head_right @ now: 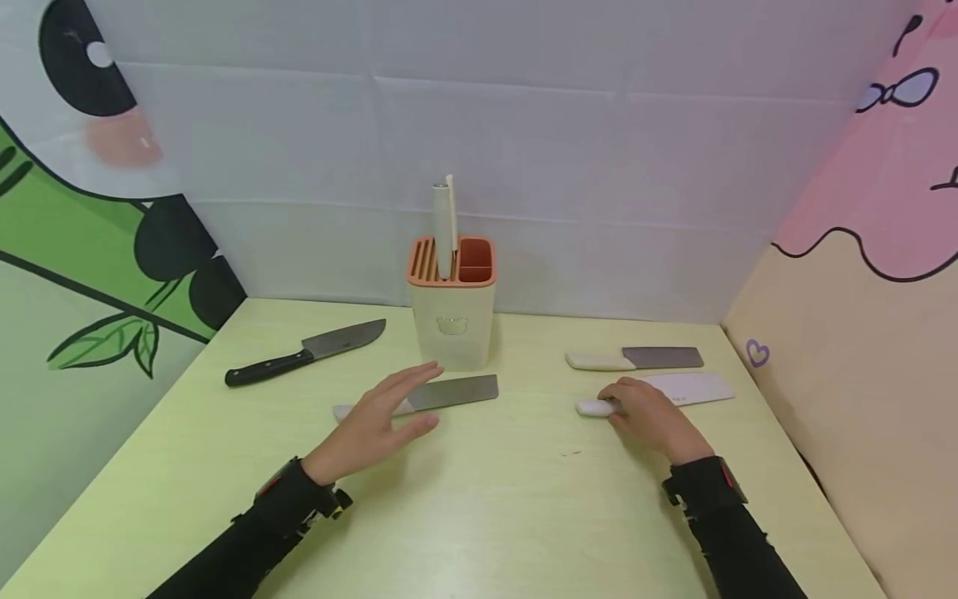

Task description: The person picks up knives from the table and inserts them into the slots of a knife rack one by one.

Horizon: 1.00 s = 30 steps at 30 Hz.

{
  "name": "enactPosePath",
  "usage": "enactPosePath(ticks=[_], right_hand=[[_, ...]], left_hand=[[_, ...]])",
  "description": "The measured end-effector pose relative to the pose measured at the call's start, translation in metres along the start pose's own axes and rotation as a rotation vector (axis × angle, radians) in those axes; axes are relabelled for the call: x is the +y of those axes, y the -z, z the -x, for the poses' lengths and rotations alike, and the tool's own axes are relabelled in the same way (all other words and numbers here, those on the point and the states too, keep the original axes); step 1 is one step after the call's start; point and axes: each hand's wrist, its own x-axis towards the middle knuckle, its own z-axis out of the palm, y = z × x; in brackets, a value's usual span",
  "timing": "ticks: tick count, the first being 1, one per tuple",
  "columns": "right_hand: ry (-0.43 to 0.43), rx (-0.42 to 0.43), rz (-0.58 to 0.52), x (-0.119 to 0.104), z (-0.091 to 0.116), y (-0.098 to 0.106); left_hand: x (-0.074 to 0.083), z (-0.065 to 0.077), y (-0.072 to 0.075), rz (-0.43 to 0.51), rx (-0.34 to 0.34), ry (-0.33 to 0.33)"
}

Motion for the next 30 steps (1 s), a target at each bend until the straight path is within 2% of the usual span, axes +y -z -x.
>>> enactPosePath(ticks=[10, 15, 22, 30], right_hand=[[0.036, 0.016, 0.047, 0.002, -0.001, -0.003], [0.076, 0.062, 0.102, 0.002, -0.003, -0.002], [0.046, 0.065, 0.092, -0.012, -0.012, 0.020], [0.099, 0.172, 0.093, -0.045, -0.024, 0.046]], left_hand=[[0.000, -0.007, -0.009, -0.009, -0.016, 0.020], [0.000, -0.011, -0.009, -0.014, -0.013, 0.019], [0.004, -0.019, -0.002, 0.006, 0.019, 0.013], [0.017, -0.034, 0.014, 0.083, 0.090, -0.001]])
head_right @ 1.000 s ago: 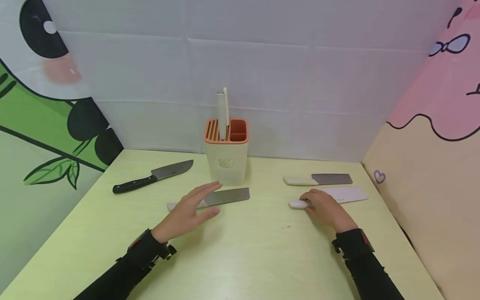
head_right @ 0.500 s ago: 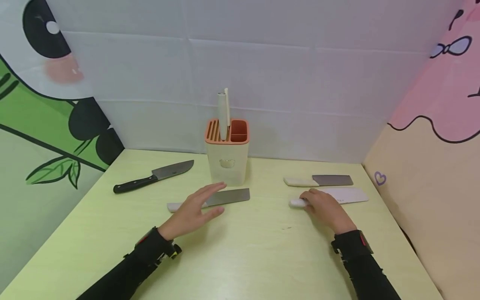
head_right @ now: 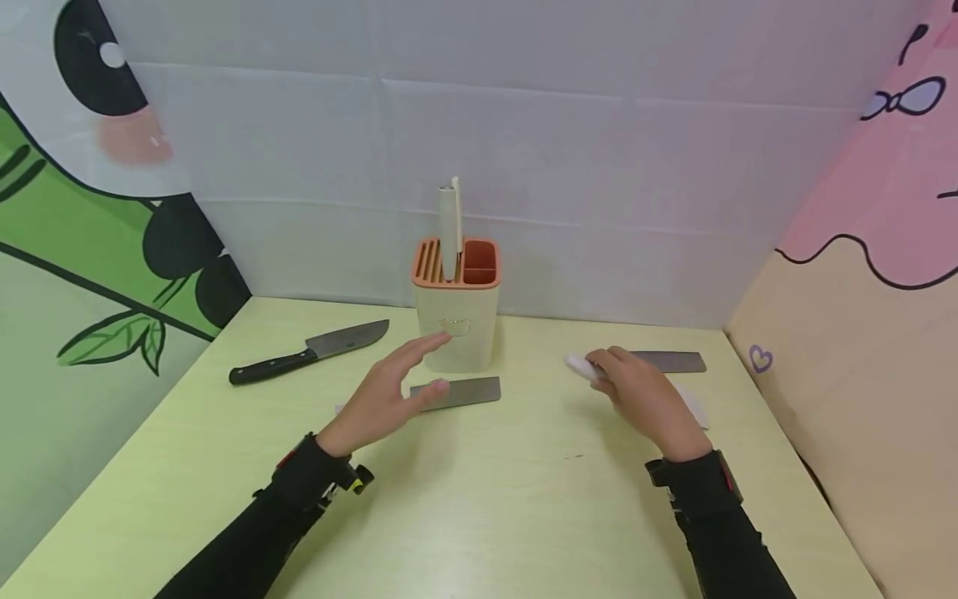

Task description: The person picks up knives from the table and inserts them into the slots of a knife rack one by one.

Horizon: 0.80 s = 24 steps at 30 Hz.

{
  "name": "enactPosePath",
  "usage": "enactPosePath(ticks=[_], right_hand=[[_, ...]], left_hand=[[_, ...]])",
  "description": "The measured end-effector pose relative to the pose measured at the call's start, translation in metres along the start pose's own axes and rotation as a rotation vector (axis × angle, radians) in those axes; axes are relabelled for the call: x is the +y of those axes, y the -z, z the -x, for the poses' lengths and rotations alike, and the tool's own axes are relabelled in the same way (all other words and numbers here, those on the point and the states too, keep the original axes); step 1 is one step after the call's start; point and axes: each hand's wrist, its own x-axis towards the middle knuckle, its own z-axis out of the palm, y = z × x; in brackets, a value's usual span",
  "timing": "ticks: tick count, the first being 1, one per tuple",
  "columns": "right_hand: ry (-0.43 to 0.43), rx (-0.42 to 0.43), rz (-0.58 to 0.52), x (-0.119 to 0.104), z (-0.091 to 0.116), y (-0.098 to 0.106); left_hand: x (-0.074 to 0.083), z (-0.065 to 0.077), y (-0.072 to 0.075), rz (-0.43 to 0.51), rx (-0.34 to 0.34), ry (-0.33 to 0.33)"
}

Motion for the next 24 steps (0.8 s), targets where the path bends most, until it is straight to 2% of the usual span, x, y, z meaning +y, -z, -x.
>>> enactPosePath(ticks=[14, 20, 24], right_hand=[[-0.001, 0.212, -0.233, -0.076, -0.041, 0.044], [-0.053, 0.325, -0.348, -0.098, -0.057, 0.049], [-0.088, 0.412, -0.430, -0.109, -0.065, 0.049]], left_hand=[[0.030, -0.031, 0.018, 0.036, 0.155, -0.134], [0.045, -0.041, 0.027, 0.112, 0.206, -0.162], [0.067, -0.041, 0.038, 0.164, 0.214, -0.152]])
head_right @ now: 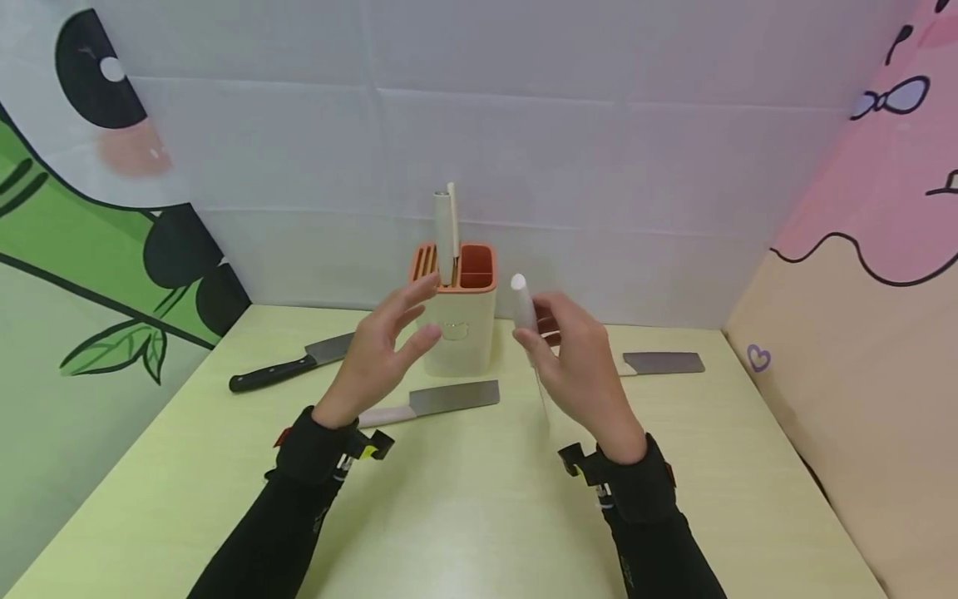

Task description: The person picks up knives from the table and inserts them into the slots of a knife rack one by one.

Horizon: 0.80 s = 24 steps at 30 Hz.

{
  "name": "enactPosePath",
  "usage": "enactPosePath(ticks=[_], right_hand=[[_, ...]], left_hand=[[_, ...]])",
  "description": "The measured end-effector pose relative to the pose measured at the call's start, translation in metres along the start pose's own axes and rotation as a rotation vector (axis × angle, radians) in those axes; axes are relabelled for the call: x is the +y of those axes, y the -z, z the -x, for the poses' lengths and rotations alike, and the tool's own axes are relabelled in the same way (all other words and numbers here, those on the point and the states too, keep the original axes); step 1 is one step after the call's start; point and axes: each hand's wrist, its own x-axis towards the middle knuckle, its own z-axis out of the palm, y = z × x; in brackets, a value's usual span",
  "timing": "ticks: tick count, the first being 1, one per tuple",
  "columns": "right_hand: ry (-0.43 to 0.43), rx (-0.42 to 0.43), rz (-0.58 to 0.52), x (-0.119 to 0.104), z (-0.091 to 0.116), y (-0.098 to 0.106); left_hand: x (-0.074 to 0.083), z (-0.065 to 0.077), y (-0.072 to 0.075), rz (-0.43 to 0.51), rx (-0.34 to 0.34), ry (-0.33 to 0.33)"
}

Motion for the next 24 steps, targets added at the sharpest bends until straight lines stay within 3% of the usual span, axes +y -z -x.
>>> enactPosePath(ticks=[3, 7, 17, 24], right_hand=[[-0.027, 0.047, -0.063, -0.006, -0.002, -0.006], [-0.058, 0.062, -0.155, -0.013, -0.005, -0.013], [-0.131, 0.031, -0.297, -0.022, -0.011, -0.024], [-0.131, 0.010, -0.304, -0.020, -0.011, -0.028]], left_hand=[[0.015, -0.002, 0.004, 0.010, 0.001, 0.016], [0.020, -0.003, 0.007, 0.007, 0.017, 0.021], [0.020, -0.003, 0.006, 0.019, 0.031, -0.001], [0.022, -0.003, 0.006, 0.017, 0.019, 0.013]])
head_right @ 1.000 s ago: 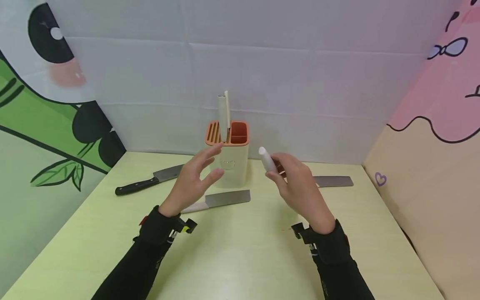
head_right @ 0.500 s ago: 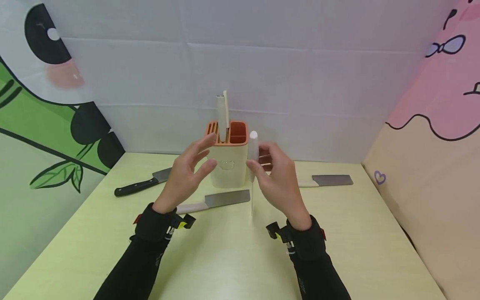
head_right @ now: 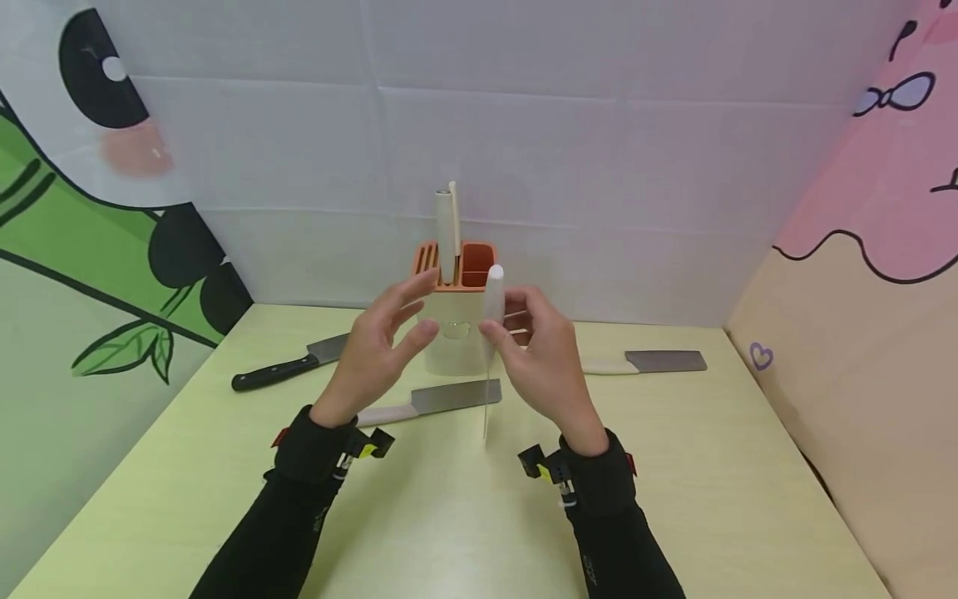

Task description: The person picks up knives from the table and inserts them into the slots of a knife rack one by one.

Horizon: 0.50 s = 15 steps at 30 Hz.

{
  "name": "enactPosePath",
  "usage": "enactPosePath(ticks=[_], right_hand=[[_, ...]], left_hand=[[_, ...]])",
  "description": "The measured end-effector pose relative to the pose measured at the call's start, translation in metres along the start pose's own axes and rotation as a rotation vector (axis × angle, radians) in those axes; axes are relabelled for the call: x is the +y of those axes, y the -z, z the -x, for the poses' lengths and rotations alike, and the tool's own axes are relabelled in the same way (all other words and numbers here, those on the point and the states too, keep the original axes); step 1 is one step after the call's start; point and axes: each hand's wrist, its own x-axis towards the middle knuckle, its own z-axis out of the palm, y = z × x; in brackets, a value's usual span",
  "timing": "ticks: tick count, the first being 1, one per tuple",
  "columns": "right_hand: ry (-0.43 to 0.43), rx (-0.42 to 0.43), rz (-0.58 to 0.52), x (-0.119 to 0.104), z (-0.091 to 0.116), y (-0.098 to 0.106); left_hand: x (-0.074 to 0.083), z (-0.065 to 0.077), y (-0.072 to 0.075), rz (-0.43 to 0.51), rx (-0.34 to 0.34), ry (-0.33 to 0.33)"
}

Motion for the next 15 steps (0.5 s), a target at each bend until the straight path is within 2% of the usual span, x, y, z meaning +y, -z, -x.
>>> enactPosePath(ticks=[9, 15], right_hand=[[0.008, 0.000, 0.020, 0.0025, 0.0002, -0.0007], [0.019, -0.014, 0.011, 0.0013, 0.0004, -0.0052]], left_hand=[[0.0005, -0.0009, -0.0034, 0.013, -0.011, -0.019], [0.0012, -0.0040, -0.0060, 0.078, -0.030, -0.008]])
